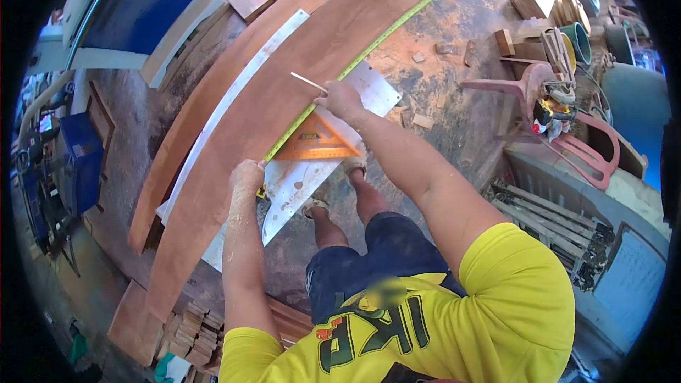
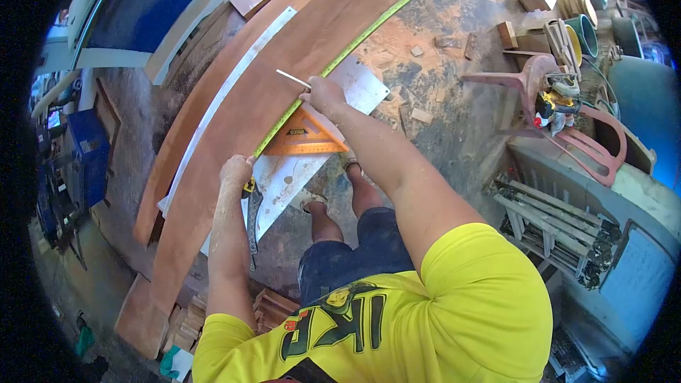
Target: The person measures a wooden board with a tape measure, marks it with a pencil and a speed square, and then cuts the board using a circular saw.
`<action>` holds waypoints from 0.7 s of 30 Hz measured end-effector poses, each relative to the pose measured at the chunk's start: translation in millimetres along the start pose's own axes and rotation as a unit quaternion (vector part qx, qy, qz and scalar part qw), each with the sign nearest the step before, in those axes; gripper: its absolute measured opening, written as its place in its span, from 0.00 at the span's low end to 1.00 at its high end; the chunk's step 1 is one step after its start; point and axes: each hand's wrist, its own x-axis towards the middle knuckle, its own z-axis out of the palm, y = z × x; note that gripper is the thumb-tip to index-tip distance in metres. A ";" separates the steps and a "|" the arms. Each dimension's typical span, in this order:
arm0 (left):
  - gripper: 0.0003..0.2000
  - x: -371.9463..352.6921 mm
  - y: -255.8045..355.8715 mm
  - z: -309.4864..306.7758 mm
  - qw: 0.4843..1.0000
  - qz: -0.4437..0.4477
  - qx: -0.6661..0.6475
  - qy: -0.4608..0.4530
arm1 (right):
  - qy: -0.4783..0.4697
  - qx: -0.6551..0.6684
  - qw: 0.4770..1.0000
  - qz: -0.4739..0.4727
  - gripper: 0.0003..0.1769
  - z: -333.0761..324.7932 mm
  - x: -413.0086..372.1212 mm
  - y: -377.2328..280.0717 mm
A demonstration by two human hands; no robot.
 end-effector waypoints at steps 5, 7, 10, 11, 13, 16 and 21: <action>0.22 7.0 -1.3 -2.5 1.000 0.007 0.018 -0.020 | 0.102 0.059 0.976 -0.183 0.16 2.6 7.8 73.1; 0.22 12.9 -6.2 0.9 0.999 0.015 0.006 -0.033 | 0.136 0.178 0.962 -0.157 0.18 -6.4 -3.3 91.2; 0.23 11.4 -6.1 -3.1 0.999 -0.004 -0.014 -0.047 | 0.088 0.271 0.958 -0.033 0.19 -18.2 -29.3 98.3; 0.23 12.5 -8.0 -1.6 0.999 -0.004 -0.018 -0.046 | 0.035 0.334 0.938 0.088 0.21 -30.1 -36.1 92.6; 0.23 8.5 -6.0 -6.6 0.998 -0.020 -0.023 -0.053 | -0.075 0.426 0.892 0.133 0.21 -39.0 -41.8 97.3; 0.23 10.7 -11.7 -1.0 0.998 -0.021 -0.033 -0.050 | -0.044 0.315 0.947 0.049 0.24 -25.2 -37.2 90.5; 0.22 23.1 -15.9 11.4 0.998 0.047 -0.049 -0.020 | 0.232 0.248 0.936 0.090 0.21 -56.4 19.9 99.0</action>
